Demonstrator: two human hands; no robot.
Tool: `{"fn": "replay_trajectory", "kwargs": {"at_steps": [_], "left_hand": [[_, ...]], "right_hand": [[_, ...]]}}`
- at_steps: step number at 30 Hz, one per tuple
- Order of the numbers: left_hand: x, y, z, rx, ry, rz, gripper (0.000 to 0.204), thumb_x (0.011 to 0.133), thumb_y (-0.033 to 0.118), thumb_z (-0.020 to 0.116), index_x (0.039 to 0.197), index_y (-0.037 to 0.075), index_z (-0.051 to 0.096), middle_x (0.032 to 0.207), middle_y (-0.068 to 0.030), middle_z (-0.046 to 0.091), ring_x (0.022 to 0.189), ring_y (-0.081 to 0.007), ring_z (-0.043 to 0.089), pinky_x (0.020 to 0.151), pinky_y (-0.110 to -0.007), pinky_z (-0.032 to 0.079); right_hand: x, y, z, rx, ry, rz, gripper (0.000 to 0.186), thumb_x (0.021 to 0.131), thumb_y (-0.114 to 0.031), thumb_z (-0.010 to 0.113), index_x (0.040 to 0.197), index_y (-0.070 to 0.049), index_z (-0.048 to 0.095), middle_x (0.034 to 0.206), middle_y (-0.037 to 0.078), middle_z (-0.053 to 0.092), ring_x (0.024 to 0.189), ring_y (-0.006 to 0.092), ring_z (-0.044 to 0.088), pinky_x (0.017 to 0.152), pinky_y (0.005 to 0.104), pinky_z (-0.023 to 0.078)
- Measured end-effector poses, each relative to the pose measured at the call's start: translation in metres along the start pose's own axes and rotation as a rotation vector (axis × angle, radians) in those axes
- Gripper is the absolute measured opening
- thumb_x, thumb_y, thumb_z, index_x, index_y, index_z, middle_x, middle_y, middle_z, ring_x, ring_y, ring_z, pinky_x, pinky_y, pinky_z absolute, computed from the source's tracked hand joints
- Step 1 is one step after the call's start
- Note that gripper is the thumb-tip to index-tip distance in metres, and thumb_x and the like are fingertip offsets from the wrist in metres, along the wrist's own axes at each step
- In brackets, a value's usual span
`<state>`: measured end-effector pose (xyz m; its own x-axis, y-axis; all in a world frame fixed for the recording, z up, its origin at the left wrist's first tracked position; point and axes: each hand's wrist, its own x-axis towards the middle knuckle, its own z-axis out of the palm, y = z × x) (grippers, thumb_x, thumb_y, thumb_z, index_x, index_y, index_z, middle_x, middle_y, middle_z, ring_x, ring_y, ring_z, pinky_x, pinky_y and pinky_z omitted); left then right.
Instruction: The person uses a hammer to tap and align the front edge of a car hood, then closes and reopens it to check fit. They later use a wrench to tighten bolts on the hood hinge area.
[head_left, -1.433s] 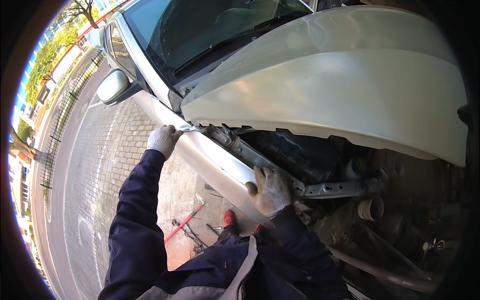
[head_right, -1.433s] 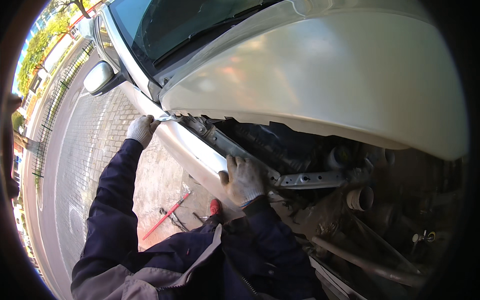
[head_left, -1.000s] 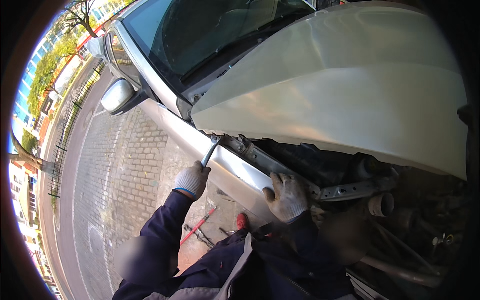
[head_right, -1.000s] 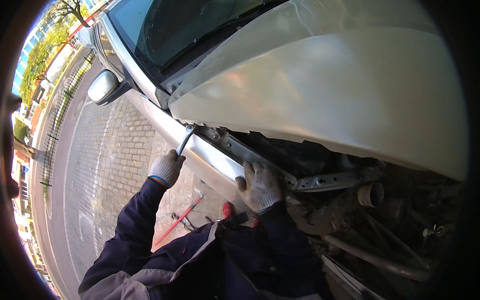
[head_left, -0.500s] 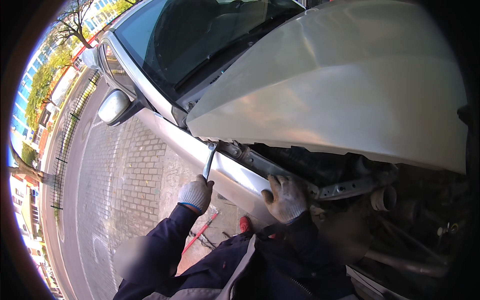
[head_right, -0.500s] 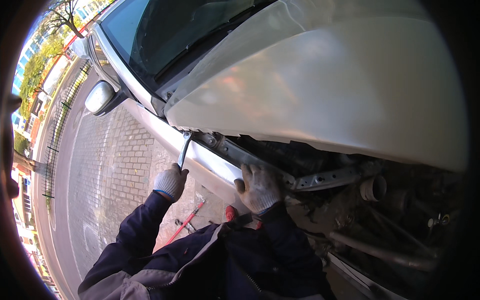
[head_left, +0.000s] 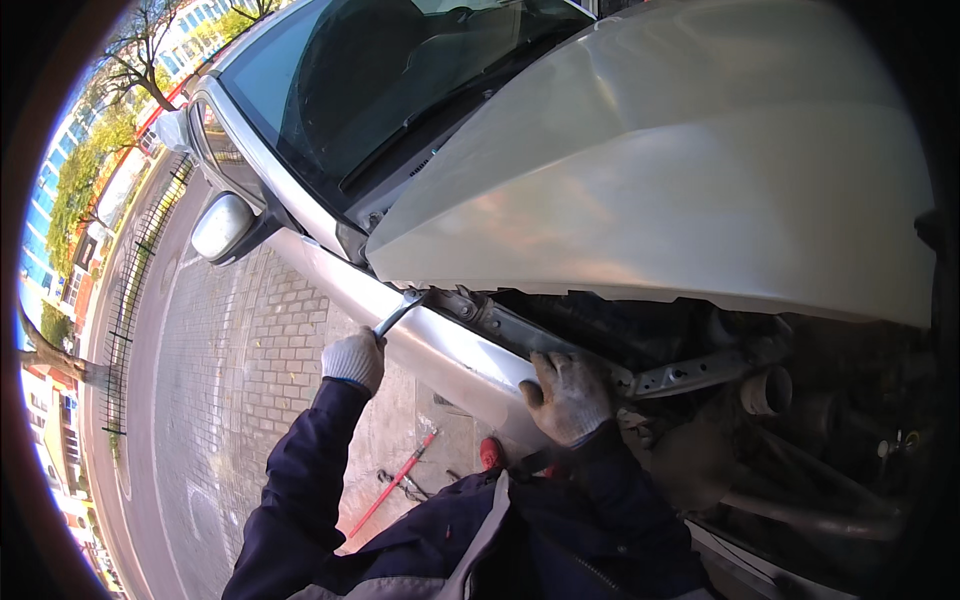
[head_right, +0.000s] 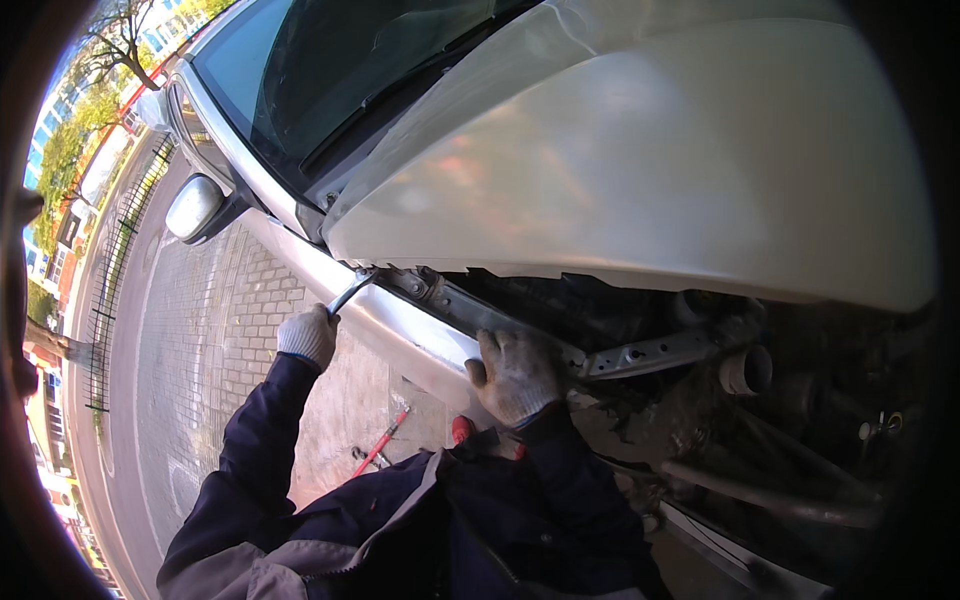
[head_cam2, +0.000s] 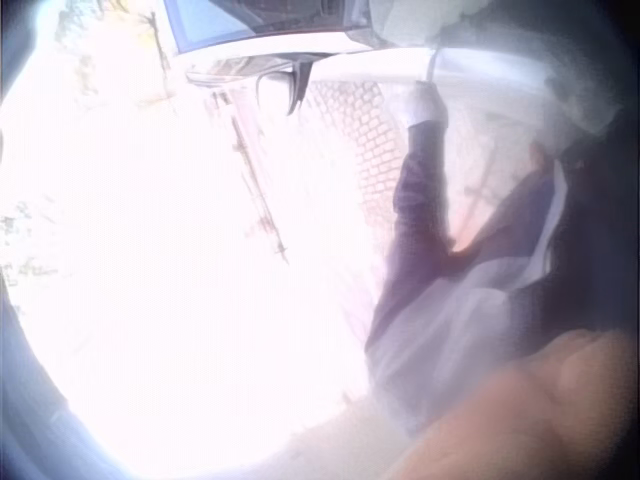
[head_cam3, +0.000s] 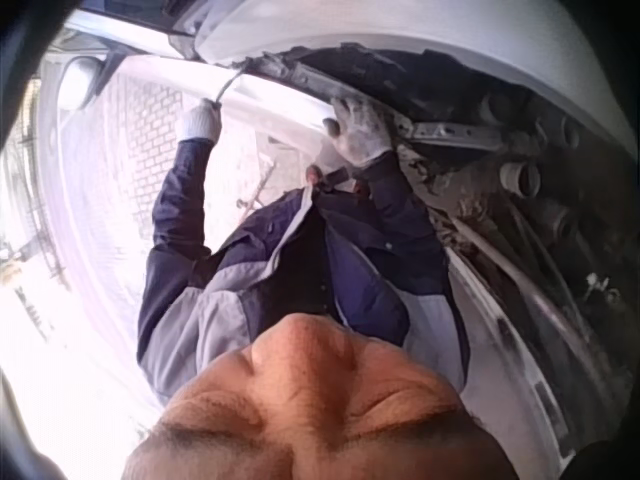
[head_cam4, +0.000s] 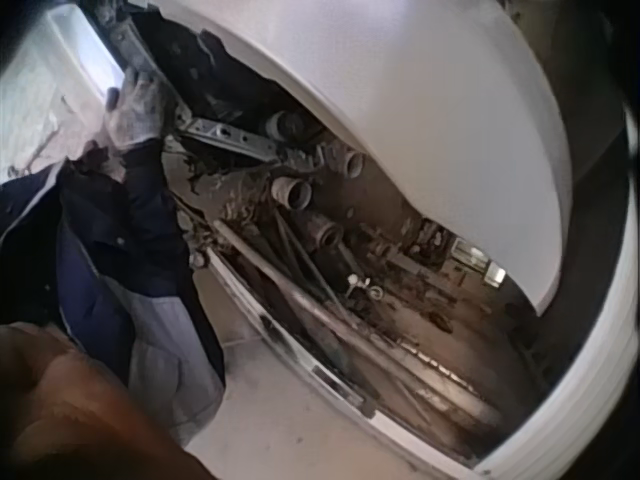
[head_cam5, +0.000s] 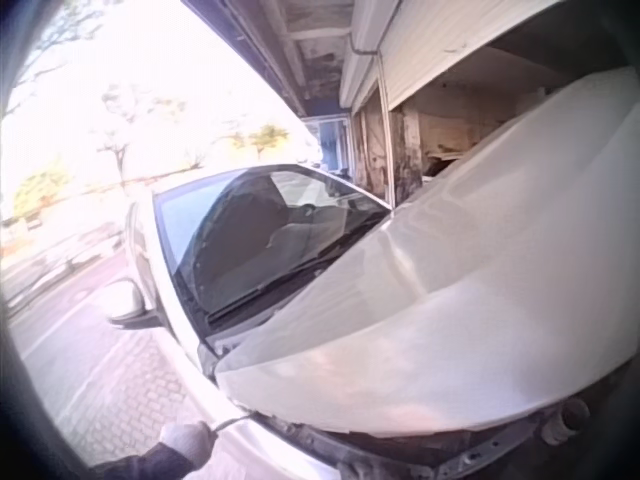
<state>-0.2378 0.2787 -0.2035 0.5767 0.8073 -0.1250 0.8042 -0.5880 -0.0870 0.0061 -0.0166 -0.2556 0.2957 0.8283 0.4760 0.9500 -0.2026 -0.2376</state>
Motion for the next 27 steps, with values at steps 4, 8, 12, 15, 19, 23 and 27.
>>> {"fn": "replay_trajectory", "kwargs": {"at_steps": [4,8,12,15,19,23,27], "left_hand": [[-0.054,0.066,0.011,-0.334,-0.213,-0.027,0.054,0.112,0.049,0.060,0.129,-0.002,0.058,0.097,-0.0342,0.079,0.096,-0.0537,0.078,0.086,-0.063,0.061],[-0.042,0.055,0.014,-0.335,-0.130,0.001,0.049,0.111,0.048,0.061,0.120,0.001,0.067,0.097,-0.0310,0.079,0.095,-0.0519,0.078,0.086,-0.062,0.061],[0.002,-0.025,-0.008,-0.049,0.137,0.055,0.022,0.107,0.020,0.069,0.125,0.008,0.071,0.103,-0.0211,0.078,0.095,-0.0447,0.077,0.082,-0.058,0.060],[0.022,-0.048,-0.019,0.093,0.241,0.225,0.020,0.107,0.024,0.067,0.115,0.007,0.073,0.094,-0.0207,0.078,0.093,-0.0442,0.078,0.080,-0.058,0.060],[-0.011,0.008,-0.003,-0.100,-0.084,-0.042,0.040,0.116,0.040,0.058,0.119,0.002,0.069,0.100,-0.0291,0.081,0.094,-0.0508,0.079,0.084,-0.062,0.061],[-0.053,0.068,0.017,-0.461,-0.176,-0.088,0.050,0.110,0.045,0.066,0.128,-0.002,0.065,0.103,-0.0328,0.079,0.102,-0.0545,0.076,0.089,-0.061,0.060],[-0.035,0.035,0.013,-0.294,-0.164,0.010,0.044,0.111,0.043,0.064,0.127,0.002,0.067,0.104,-0.0309,0.080,0.101,-0.0512,0.078,0.089,-0.062,0.061]], "right_hand": [[-0.001,-0.002,0.000,0.013,-0.013,0.032,0.048,0.100,-0.036,0.079,0.135,-0.004,0.076,0.119,0.016,0.072,0.112,0.0364,0.068,0.099,0.0499,0.057],[-0.002,-0.003,0.001,0.019,0.012,0.033,0.047,0.099,-0.034,0.081,0.135,-0.003,0.076,0.119,0.017,0.073,0.112,0.0375,0.069,0.100,0.0499,0.058],[-0.001,-0.002,0.000,0.047,-0.017,0.049,0.047,0.099,-0.034,0.081,0.134,-0.003,0.076,0.121,0.017,0.073,0.113,0.0377,0.069,0.100,0.0497,0.058],[0.000,-0.002,0.000,0.060,-0.030,0.053,0.047,0.099,-0.035,0.080,0.133,-0.003,0.076,0.121,0.017,0.073,0.113,0.0377,0.069,0.099,0.0500,0.058],[0.000,-0.003,-0.001,0.033,-0.019,0.048,0.046,0.099,-0.035,0.080,0.134,-0.003,0.076,0.119,0.016,0.074,0.113,0.0368,0.070,0.099,0.0503,0.058],[-0.001,-0.003,-0.001,0.028,-0.015,0.055,0.046,0.100,-0.034,0.080,0.134,-0.004,0.076,0.120,0.015,0.074,0.113,0.0360,0.070,0.100,0.0502,0.058],[-0.001,-0.002,0.001,0.014,0.004,0.029,0.046,0.100,-0.034,0.080,0.134,-0.004,0.076,0.121,0.015,0.074,0.114,0.0360,0.069,0.100,0.0499,0.058]]}}
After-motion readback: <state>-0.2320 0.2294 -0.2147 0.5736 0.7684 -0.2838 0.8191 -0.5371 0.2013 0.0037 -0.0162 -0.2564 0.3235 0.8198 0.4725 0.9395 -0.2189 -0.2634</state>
